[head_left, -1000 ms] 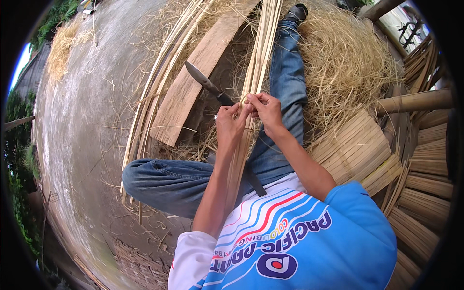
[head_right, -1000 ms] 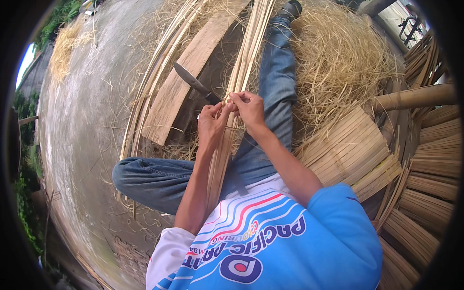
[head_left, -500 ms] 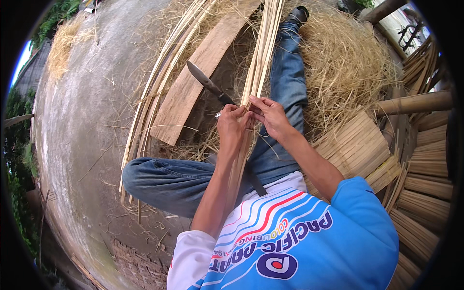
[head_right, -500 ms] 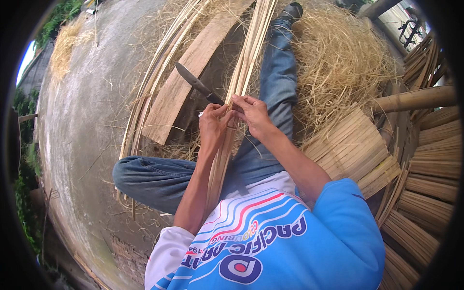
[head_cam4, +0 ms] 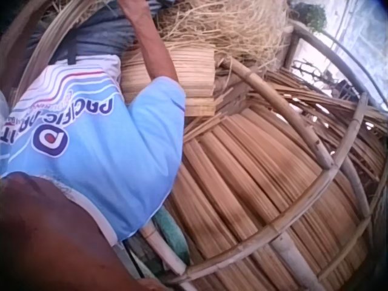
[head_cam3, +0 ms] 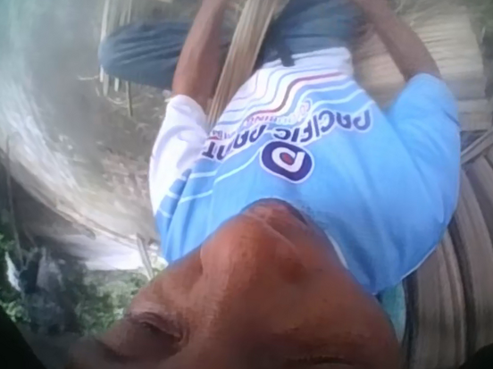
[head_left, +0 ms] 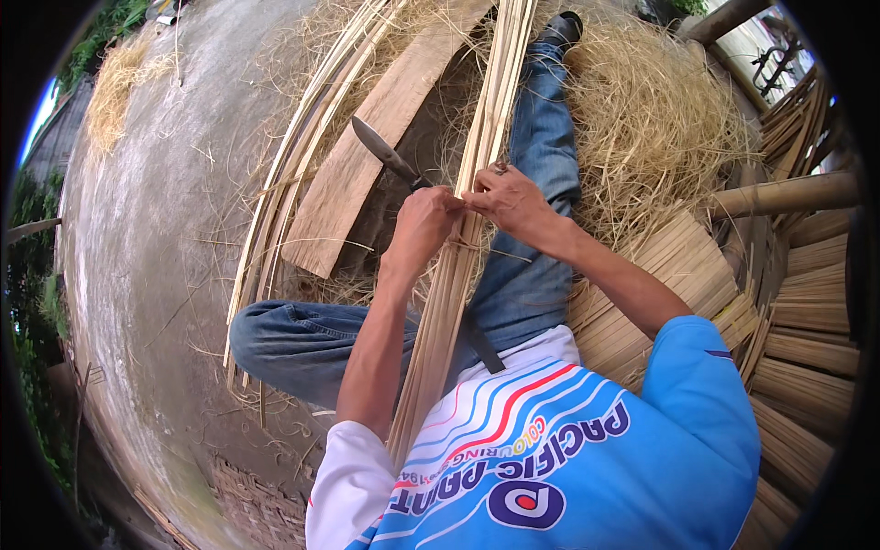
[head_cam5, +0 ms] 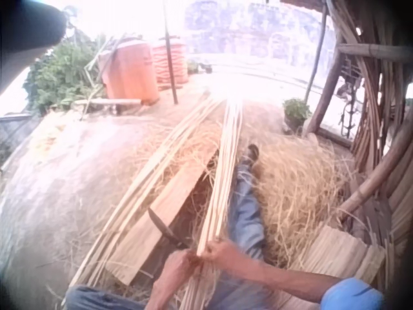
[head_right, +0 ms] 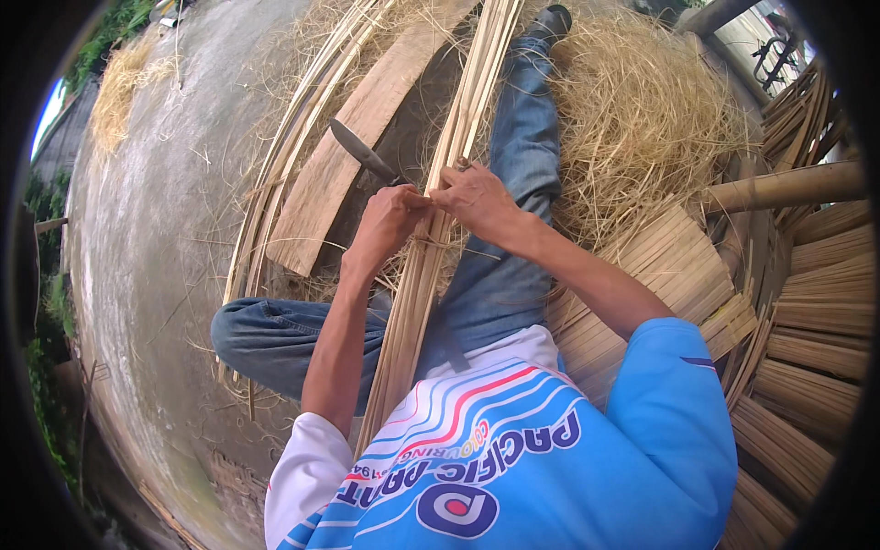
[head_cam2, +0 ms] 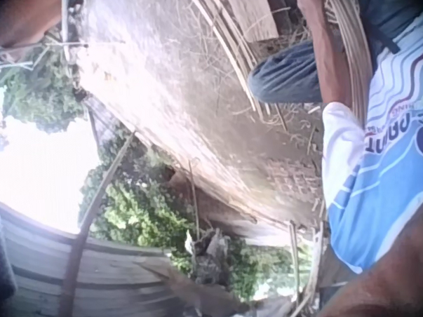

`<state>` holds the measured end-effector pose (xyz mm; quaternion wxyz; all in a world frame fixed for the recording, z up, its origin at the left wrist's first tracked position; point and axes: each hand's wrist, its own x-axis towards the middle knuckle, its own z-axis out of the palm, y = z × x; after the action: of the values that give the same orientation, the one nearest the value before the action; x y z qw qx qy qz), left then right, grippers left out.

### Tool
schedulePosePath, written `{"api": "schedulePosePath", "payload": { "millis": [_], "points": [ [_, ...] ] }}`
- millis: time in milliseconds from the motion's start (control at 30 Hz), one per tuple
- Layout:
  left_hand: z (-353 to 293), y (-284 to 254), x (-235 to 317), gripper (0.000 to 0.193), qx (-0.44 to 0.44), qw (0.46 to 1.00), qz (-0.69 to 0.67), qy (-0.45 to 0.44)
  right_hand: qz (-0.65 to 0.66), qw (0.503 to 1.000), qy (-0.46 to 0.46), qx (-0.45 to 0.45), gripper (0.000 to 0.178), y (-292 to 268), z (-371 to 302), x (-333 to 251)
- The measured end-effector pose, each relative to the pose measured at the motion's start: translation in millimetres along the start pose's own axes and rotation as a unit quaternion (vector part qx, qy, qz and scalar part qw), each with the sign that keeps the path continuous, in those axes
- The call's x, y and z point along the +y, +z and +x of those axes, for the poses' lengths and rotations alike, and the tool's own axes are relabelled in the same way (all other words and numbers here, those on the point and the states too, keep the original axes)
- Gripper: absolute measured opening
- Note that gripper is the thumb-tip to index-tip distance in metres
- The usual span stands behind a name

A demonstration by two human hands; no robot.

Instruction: The person sits on a straw-covered floor and uses a knife to split and smooth long bamboo strips. They gather the strips into a bundle, tie them with a thin fiber, and then stand to carry the finished bundle across the concrete area.

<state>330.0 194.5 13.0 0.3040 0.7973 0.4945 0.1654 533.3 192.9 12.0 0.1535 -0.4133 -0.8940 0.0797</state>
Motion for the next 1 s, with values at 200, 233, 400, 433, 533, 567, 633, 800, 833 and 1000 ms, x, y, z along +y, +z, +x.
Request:
{"api": "schedulePosePath", "payload": {
  "millis": [200, 233, 400, 433, 533, 567, 633, 800, 833, 1000],
  "points": [
    [2, -15, -8, 0.020, -0.042, 0.999, -0.009, 0.025, -0.078, 0.994, -0.045, -0.066, 0.012, 6, 8, -7],
    [0, -15, -9, 0.023, -0.037, 0.999, -0.015, 0.008, -0.080, 0.993, -0.046, -0.069, 0.011, 8, 8, -7],
    [-29, -8, -2, 0.040, 0.059, 0.987, -0.069, -0.132, -0.099, 0.993, -0.058, -0.027, 0.010, 9, 7, -11],
    [-30, -9, 1, 0.041, 0.014, 0.976, -0.112, -0.187, -0.100, 0.993, -0.060, -0.015, 0.010, 9, 8, -11],
    [-39, 6, -9, 0.034, 0.002, 0.937, -0.223, -0.267, -0.111, 0.991, -0.074, 0.012, 0.009, 6, 11, -14],
    [-40, 14, -15, 0.032, 0.029, 0.922, -0.268, -0.276, -0.117, 0.990, -0.080, 0.019, 0.008, 4, 12, -15],
    [-39, 17, -21, 0.029, 0.033, 0.926, -0.271, -0.260, -0.112, 0.989, -0.085, 0.042, 0.009, 2, 11, -14],
    [-29, -21, -16, 0.025, -0.092, 0.983, -0.111, -0.117, 0.003, 0.999, -0.003, -0.035, 0.013, -4, 8, -15],
    [-26, -25, -17, 0.023, -0.103, 0.982, -0.128, -0.091, 0.041, 0.998, 0.007, -0.042, 0.013, -1, 7, -14],
    [-13, -34, -20, 0.020, -0.125, 0.982, -0.112, -0.081, 0.140, 0.979, 0.028, -0.143, 0.014, -7, 11, -12]
  ]
}}
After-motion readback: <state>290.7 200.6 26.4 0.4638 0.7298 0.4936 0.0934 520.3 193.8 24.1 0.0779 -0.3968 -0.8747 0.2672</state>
